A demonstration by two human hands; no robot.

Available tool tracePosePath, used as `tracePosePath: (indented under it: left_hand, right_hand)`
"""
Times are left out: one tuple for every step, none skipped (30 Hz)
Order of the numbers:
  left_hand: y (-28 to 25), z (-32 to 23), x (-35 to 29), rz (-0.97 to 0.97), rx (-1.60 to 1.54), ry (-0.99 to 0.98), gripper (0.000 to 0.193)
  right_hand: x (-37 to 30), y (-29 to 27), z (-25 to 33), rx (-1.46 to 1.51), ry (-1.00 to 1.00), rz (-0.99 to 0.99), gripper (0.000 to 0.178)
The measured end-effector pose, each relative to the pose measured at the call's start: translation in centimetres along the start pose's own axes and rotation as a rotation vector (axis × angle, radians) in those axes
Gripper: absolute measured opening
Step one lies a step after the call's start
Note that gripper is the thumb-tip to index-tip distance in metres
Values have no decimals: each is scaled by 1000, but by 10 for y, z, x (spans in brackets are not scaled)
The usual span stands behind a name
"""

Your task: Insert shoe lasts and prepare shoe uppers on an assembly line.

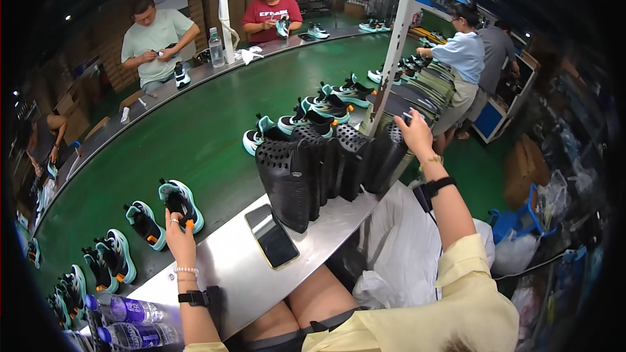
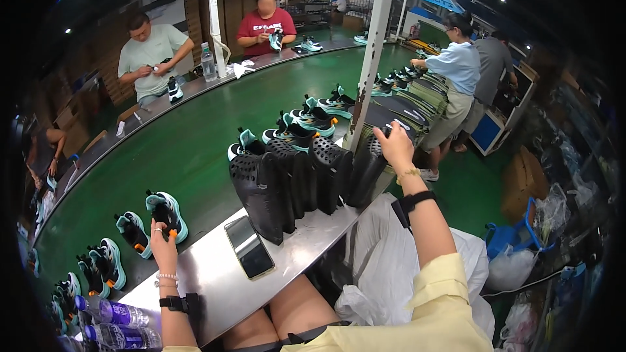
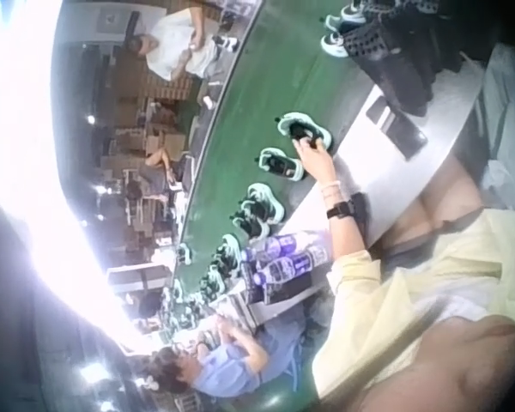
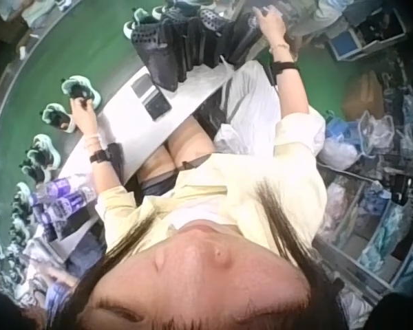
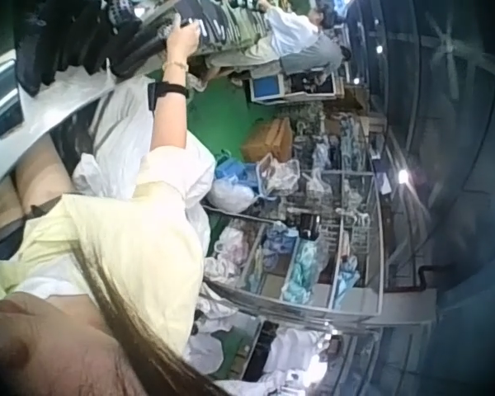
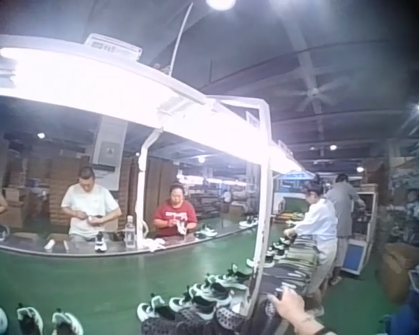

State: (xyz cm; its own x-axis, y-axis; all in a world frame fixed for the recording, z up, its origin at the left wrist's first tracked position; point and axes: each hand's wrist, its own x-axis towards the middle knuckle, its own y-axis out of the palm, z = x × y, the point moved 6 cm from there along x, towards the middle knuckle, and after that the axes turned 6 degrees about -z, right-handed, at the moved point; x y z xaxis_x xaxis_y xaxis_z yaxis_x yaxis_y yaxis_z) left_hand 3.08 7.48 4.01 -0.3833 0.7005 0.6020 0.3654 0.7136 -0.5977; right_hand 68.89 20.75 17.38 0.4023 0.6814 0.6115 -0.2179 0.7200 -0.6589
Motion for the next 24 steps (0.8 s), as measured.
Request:
tracePosePath:
  left_hand:
    - [3, -4, -3, 4, -6, 4, 23]
    - [5, -5, -7, -8, -76, -70, 23]
    - [7, -6, -8, -20, -153, -140, 23]
    - [8, 4, -13, -27, -149, -141, 23]
    - [14, 19, -20, -50, -253, -188, 24]
    - [19, 29, -24, -71, -363, -236, 26]
    - [20, 28, -26, -63, -416, -250, 26]
    - [20, 28, -24, -62, -423, -256, 26]
    - [20, 25, -23, -67, -437, -258, 25]
    - [19, 24, -22, -71, -449, -262, 24]
    - [19, 23, -22, -64, -458, -269, 24]
    - [18, 20, -21, -71, -424, -230, 23]
    - [15, 20, -21, -85, -379, -198, 23]
    - [9, 22, -20, -99, -332, -170, 23]
    - [0, 12, -22, -113, -289, -163, 23]
    - [-8, 7, -23, -117, -283, -181, 23]
    - [-24, 0, -24, -218, -204, -81, 23]
    - [-37, -6, -26, -319, -125, 20, 23]
    - [-41, -4, -26, -341, -243, 17, 24]
    - [-45, -7, -23, -349, -264, 66, 22]
    - [-46, -12, -21, -350, -306, 79, 20]
    - [-46, -17, -20, -353, -345, 87, 19]
    - [-33, -8, -18, -156, -626, -121, 15]
    - [-18, -3, -20, 40, -911, -330, 14]
  right_hand:
    - [3, 3, 6, -143, 47, 113, 64]
    - [4, 5, 7, -284, 95, 227, 66]
    - [10, 10, -5, -327, 55, 185, 67]
    - [11, 9, 1, -319, 51, 184, 67]
    - [12, 8, 7, -335, 60, 201, 66]
    - [14, 5, 12, -357, 68, 213, 64]
    - [16, -8, 16, -353, 85, 177, 63]
    - [20, -23, 23, -324, 78, 120, 59]
    - [23, -45, 35, -249, 33, 25, 58]
    - [25, -66, 48, -172, -12, -65, 57]
    - [29, -85, 63, -16, -138, -196, 56]
    - [29, -106, 77, 146, -266, -325, 55]
    - [22, -121, 102, 373, -246, -278, 55]
    - [8, -135, 141, 600, -223, -221, 56]
    - [-14, -144, 181, 794, -227, -129, 55]
    - [-42, -148, 222, 988, -228, -30, 54]
    - [-74, -151, 265, 943, -353, 27, 55]
    - [-106, -153, 305, 895, -483, 79, 55]
    - [-139, -157, 341, 783, -736, 129, 55]
    - [-173, -155, 370, 749, -971, 156, 57]
    - [-204, -140, 388, 715, -1148, 179, 57]
    - [-233, -122, 401, 681, -1330, 203, 58]
    - [-256, -105, 413, 628, -1435, 264, 57]
    - [-278, -89, 424, 571, -1538, 325, 57]
